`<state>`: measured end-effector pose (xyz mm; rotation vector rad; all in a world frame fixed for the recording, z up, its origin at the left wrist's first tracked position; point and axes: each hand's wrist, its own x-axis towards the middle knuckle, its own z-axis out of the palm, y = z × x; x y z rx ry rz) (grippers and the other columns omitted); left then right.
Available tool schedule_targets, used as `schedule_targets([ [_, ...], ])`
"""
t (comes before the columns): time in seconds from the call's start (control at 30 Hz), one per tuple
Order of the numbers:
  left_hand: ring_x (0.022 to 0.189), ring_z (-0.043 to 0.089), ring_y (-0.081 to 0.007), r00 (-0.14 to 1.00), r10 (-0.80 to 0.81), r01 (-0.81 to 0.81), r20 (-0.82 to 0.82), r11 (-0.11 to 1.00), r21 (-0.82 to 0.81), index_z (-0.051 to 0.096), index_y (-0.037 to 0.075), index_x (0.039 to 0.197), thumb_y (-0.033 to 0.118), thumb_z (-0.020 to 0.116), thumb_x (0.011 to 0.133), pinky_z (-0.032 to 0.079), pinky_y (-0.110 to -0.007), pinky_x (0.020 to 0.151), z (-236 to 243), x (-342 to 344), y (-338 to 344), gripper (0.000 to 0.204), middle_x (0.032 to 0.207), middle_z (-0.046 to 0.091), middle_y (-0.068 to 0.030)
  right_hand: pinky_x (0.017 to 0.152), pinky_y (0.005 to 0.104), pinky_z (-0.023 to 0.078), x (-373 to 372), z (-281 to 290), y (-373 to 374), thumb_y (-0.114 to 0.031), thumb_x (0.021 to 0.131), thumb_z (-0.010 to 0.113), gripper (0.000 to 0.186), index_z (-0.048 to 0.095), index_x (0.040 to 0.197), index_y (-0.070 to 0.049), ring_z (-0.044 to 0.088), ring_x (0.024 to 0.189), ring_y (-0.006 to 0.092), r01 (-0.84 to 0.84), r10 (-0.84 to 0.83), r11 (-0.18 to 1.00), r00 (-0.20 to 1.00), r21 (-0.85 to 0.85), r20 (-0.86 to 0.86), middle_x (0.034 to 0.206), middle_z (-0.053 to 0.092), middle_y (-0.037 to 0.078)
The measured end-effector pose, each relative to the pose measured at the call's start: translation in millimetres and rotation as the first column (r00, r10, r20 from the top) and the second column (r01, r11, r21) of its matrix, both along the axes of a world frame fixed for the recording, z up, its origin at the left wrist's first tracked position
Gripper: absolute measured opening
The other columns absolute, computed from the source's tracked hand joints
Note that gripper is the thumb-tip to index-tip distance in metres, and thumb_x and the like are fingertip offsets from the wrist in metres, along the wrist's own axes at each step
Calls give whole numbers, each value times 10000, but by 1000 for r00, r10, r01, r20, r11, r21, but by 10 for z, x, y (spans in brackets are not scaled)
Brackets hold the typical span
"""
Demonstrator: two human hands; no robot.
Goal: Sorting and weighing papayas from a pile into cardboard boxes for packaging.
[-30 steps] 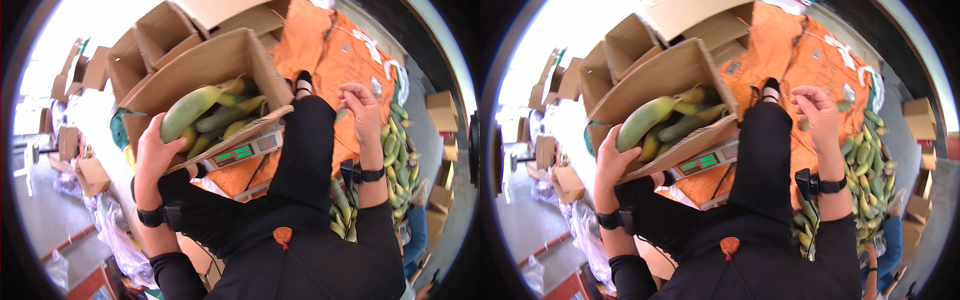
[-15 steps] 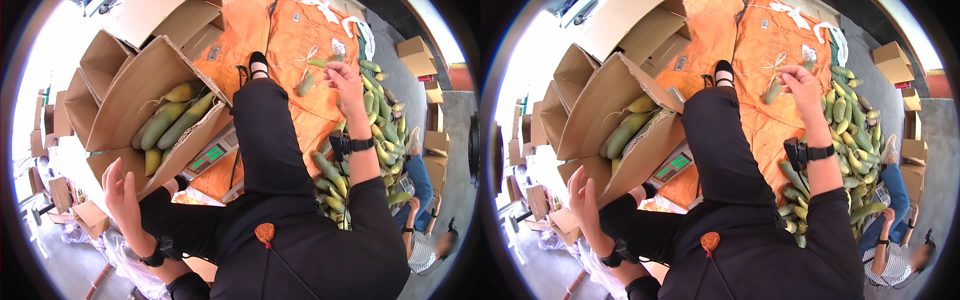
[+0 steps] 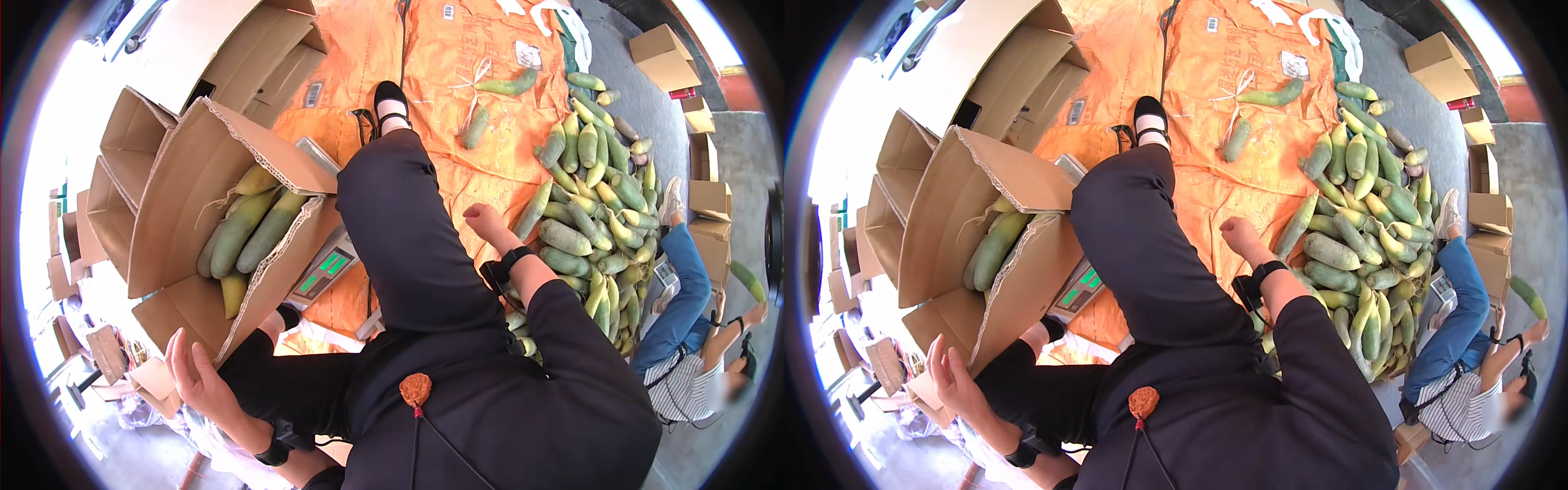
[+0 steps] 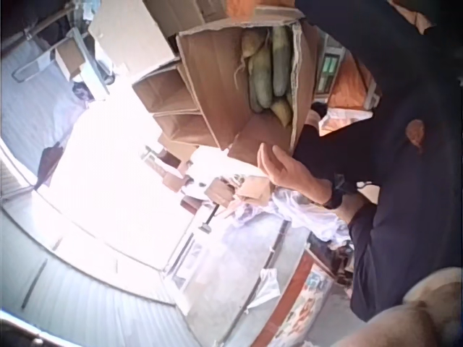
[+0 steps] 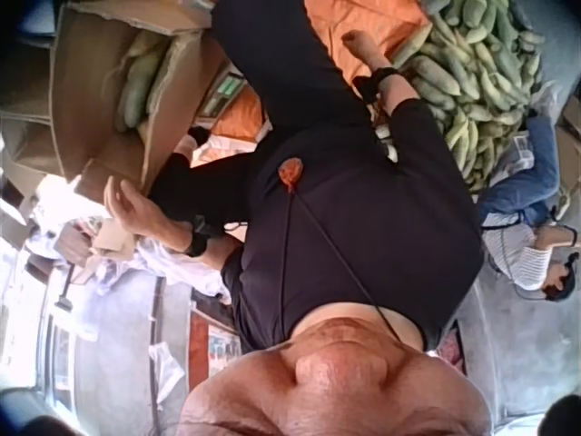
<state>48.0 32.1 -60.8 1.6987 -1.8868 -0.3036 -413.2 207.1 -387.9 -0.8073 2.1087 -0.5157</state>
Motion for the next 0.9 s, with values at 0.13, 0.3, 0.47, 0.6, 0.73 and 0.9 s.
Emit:
schedule_targets([
  [0.13,1050,564,-224,1000,-4,5,-11,1000,16,621,-3,1129,36,564,911,444,-323,908,-87,-30,2,228,1134,600,-115,826,382,502,-183,-251,387,-162,796,573,244,692,1001,-102,643,935,309,194,-146,966,954,169,-262,982,679,161],
  [0.3,1034,571,-222,998,47,-47,42,999,-9,633,-22,1088,4,551,906,450,-314,898,-32,-98,44,202,1098,612,-113,949,383,464,-545,-495,808,-187,812,539,309,671,1091,-178,604,1070,295,528,-358,721,838,448,-412,1062,667,145],
  [0.47,1021,573,-210,998,-2,1,56,1000,12,635,-30,1054,-18,537,901,444,-299,894,-51,-190,-27,182,1069,613,-113,680,289,455,-853,-945,1331,-117,773,609,260,652,1017,-38,573,780,139,477,-520,854,806,210,282,848,630,12],
  [0.6,1021,567,-190,999,39,-40,11,997,69,630,-32,1059,-18,531,907,438,-283,899,9,-213,-10,181,1084,602,-103,798,283,491,-793,-857,1122,-202,769,678,502,597,1256,-111,632,891,146,508,-539,767,841,391,-35,1079,673,73],
  [0.73,1028,567,-185,999,22,-20,-44,998,59,632,-24,1067,-20,538,902,441,-282,898,-46,-200,-45,190,1082,601,-98,731,284,494,-820,-829,969,-188,823,633,446,594,1264,-131,614,871,134,579,-581,812,814,-70,-13,1019,674,49],
  [0.9,1019,581,-201,999,46,-45,-28,999,30,643,-6,1062,-20,562,878,446,-289,894,14,-200,-30,202,1075,613,-105,618,266,437,-584,-11,-37,-202,863,600,353,609,1214,-173,550,764,108,848,-736,527,483,-45,475,946,618,-3],
])
